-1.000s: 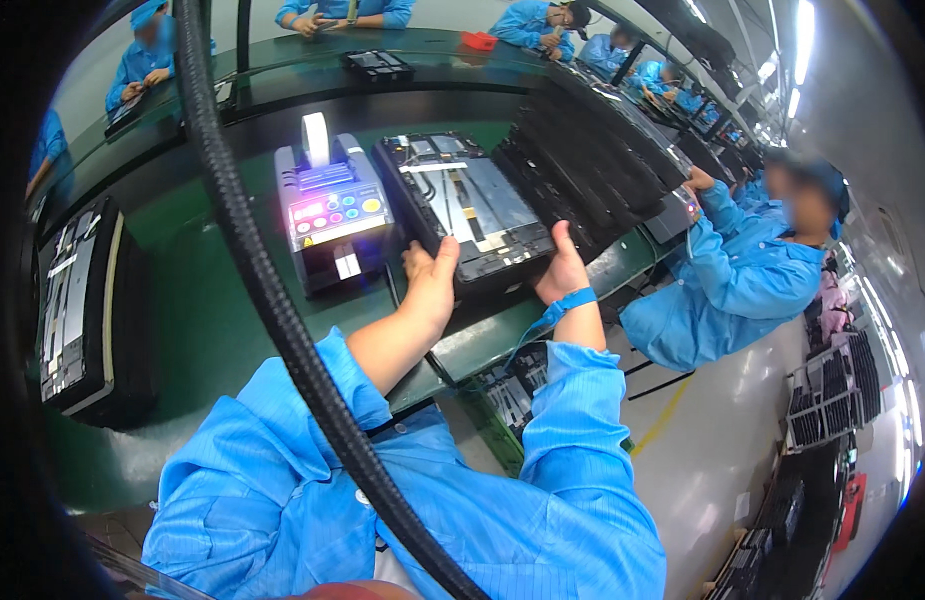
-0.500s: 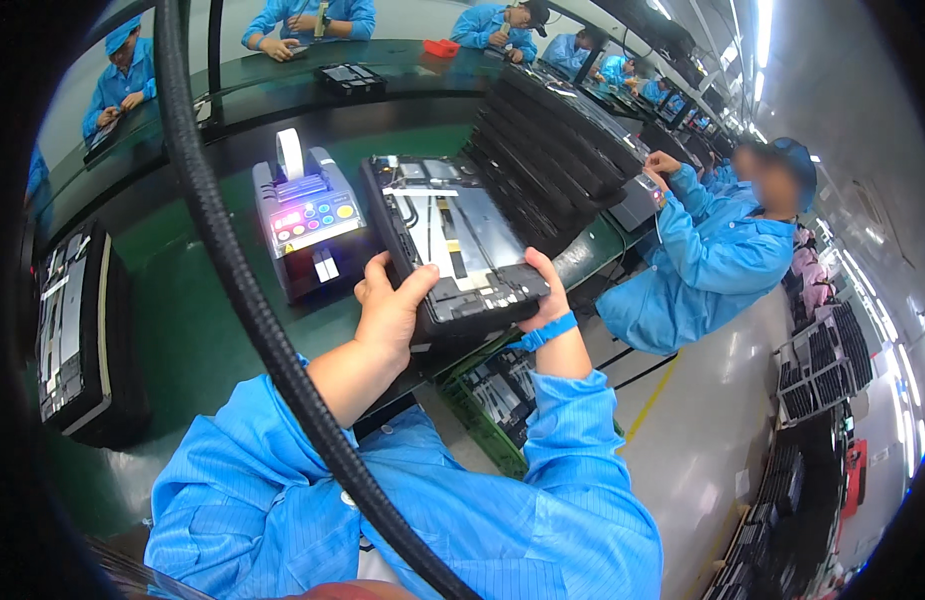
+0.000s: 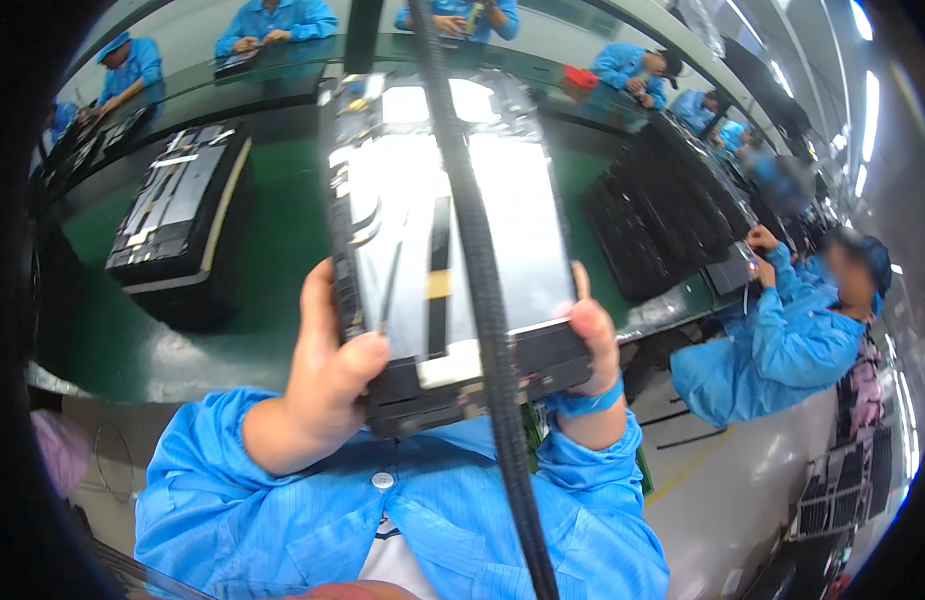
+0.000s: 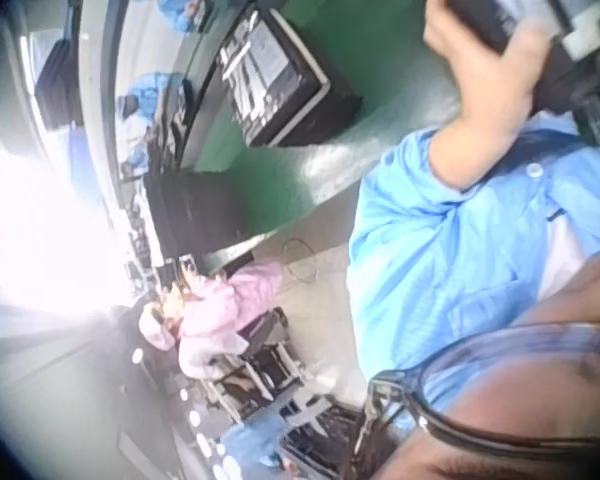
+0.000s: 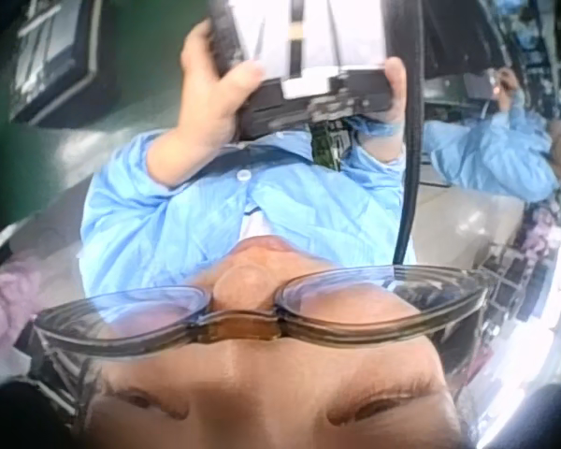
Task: A worker is applying tape and components to multiple tablet devices on an assembly line.
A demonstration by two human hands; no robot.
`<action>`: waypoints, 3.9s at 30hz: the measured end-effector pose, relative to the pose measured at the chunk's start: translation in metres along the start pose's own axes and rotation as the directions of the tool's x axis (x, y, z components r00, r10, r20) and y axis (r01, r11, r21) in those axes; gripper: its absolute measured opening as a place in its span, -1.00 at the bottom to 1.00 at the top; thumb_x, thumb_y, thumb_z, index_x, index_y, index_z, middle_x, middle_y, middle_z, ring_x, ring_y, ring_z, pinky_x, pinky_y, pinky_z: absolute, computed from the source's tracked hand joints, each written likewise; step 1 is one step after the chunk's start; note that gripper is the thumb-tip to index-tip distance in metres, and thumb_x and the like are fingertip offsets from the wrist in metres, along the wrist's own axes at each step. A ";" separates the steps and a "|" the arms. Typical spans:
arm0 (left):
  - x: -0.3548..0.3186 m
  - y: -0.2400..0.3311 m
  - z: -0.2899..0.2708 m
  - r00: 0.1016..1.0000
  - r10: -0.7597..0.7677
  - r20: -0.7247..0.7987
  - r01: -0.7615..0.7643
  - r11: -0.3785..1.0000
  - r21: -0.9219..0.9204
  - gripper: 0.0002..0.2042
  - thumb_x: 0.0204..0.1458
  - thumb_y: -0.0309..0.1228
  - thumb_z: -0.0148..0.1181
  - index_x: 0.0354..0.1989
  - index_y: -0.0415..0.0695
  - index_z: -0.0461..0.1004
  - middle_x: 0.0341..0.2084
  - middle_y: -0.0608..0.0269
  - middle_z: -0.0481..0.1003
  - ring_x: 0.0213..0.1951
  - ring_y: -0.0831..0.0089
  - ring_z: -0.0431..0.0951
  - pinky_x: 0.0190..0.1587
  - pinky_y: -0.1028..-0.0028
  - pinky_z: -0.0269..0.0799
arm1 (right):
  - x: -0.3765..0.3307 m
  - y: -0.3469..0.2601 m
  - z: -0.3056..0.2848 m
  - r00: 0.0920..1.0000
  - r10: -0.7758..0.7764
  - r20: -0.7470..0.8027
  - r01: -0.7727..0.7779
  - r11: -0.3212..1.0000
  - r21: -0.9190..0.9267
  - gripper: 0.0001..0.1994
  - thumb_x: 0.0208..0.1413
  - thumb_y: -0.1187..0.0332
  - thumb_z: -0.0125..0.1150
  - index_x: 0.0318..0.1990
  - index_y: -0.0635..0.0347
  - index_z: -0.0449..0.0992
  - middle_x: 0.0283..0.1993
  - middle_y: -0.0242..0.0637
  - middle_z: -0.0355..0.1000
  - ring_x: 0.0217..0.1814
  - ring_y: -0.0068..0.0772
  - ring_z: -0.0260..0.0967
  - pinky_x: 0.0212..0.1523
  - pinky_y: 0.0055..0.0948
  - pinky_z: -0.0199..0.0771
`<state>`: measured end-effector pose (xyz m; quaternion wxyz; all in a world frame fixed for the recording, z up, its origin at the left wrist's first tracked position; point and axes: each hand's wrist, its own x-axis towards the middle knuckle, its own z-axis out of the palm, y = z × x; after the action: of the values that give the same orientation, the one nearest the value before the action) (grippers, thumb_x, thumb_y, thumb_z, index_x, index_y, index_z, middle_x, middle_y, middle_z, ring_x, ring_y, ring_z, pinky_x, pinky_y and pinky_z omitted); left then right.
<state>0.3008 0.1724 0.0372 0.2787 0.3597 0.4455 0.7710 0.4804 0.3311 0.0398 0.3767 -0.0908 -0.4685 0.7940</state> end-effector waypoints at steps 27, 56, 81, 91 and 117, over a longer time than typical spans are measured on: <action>0.073 -0.014 -0.147 0.887 -0.452 -0.097 0.432 0.885 -0.173 -0.47 0.29 -0.07 -0.49 0.19 -0.21 0.18 0.03 0.06 0.39 0.02 0.30 0.45 0.08 0.33 0.38 | 0.131 0.118 0.064 0.880 0.475 0.013 -0.454 0.848 -0.273 -0.32 0.27 -0.15 -0.41 0.26 0.27 0.14 0.24 -0.09 0.22 0.34 -0.23 0.11 0.29 -0.26 0.12; 0.056 -0.028 -0.152 0.939 0.075 -0.336 -0.003 0.978 0.210 -0.46 0.00 -0.51 0.13 0.18 -0.31 0.14 0.14 0.05 0.22 0.17 0.35 0.23 0.23 0.42 0.03 | 0.111 0.081 -0.015 0.904 0.124 -0.408 -0.298 0.867 -0.398 -0.79 0.10 0.25 0.19 -0.34 0.23 0.52 -0.49 -0.35 0.47 -0.55 -0.62 0.36 -0.54 -0.66 0.25; 0.042 0.047 -0.105 0.873 0.342 0.347 -0.487 0.598 0.637 -0.75 -0.22 -0.50 0.34 -0.30 -0.26 0.55 -0.49 0.11 0.52 -0.49 0.27 0.48 -0.44 0.42 0.36 | 0.113 0.046 0.125 0.627 0.062 0.776 0.685 0.430 -0.588 -0.89 -0.17 0.51 0.33 -0.43 0.25 0.54 -0.42 -0.18 0.51 -0.41 -0.26 0.49 -0.40 -0.43 0.46; 0.051 0.026 -0.130 0.949 0.289 0.123 -0.223 0.341 0.913 -0.77 -0.18 -0.53 0.22 -0.29 -0.32 0.50 -0.36 0.04 0.45 -0.37 0.15 0.49 -0.33 0.36 0.42 | 0.174 0.104 0.156 0.655 0.168 0.737 0.676 0.307 -0.670 -0.65 -0.08 0.49 0.25 -0.07 0.17 0.39 -0.46 -0.28 0.44 -0.38 -0.23 0.43 -0.34 -0.35 0.43; 0.063 0.008 -0.155 0.983 0.102 0.152 -0.182 0.601 0.778 -0.63 -0.20 -0.45 0.15 -0.13 -0.28 0.44 -0.41 0.11 0.26 -0.36 0.27 0.33 -0.31 0.43 0.28 | 0.213 0.107 0.156 0.433 0.223 0.873 0.834 0.268 -0.482 -0.88 -0.13 0.48 0.28 -0.39 0.14 0.50 -0.36 -0.30 0.34 -0.25 -0.27 0.31 -0.28 -0.35 0.35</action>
<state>0.1387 0.1407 0.0107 0.0502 0.5148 0.6955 0.4988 0.1989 0.3410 0.0821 0.1573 0.2223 -0.9412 0.1998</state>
